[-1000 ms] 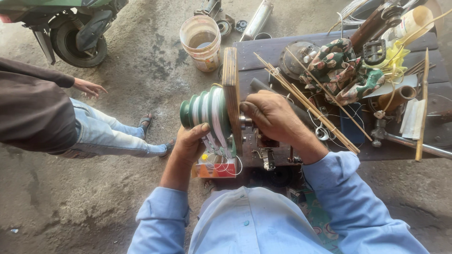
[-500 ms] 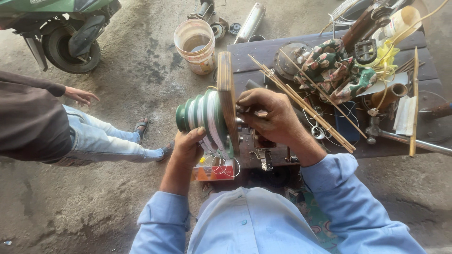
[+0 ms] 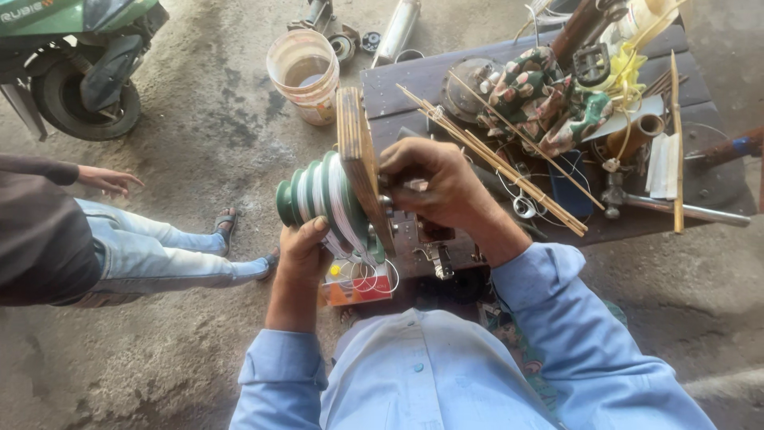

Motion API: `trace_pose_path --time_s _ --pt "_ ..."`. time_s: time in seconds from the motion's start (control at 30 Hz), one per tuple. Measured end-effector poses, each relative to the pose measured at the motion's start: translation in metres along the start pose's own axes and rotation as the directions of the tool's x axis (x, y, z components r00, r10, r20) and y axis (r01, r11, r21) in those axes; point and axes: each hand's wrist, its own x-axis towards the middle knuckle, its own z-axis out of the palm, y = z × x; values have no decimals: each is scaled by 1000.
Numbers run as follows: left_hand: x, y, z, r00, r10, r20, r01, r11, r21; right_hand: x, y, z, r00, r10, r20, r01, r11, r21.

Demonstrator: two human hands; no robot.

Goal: The person sits at a hand-cranked winding machine and winds white wire onto a green spool, turning the crank with one hand while guiding the wire with the other. They adjust the spool, pull loose wire free, and continue cranking to build up wire on the spool.

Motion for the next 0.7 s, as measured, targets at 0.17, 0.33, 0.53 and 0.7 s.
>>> trace_pose_path --time_s 0.17,0.33,0.53,0.7 --pt "-3 -5 -3 996 82 -20 -81 995 54 -3 0 0 999 9 -38 -11 999 -48" --pt "0 1 -15 1000 23 -2 -23 993 -115 -1 -3 -1 999 -25 -27 22 994 -107" --pt "-12 1 -25 999 -30 18 32 984 -173 2 -2 -2 1000 26 -5 -27 992 -122" --pt "-10 -5 -27 1000 -18 18 21 979 -205 5 5 -5 993 111 27 -113 991 71"
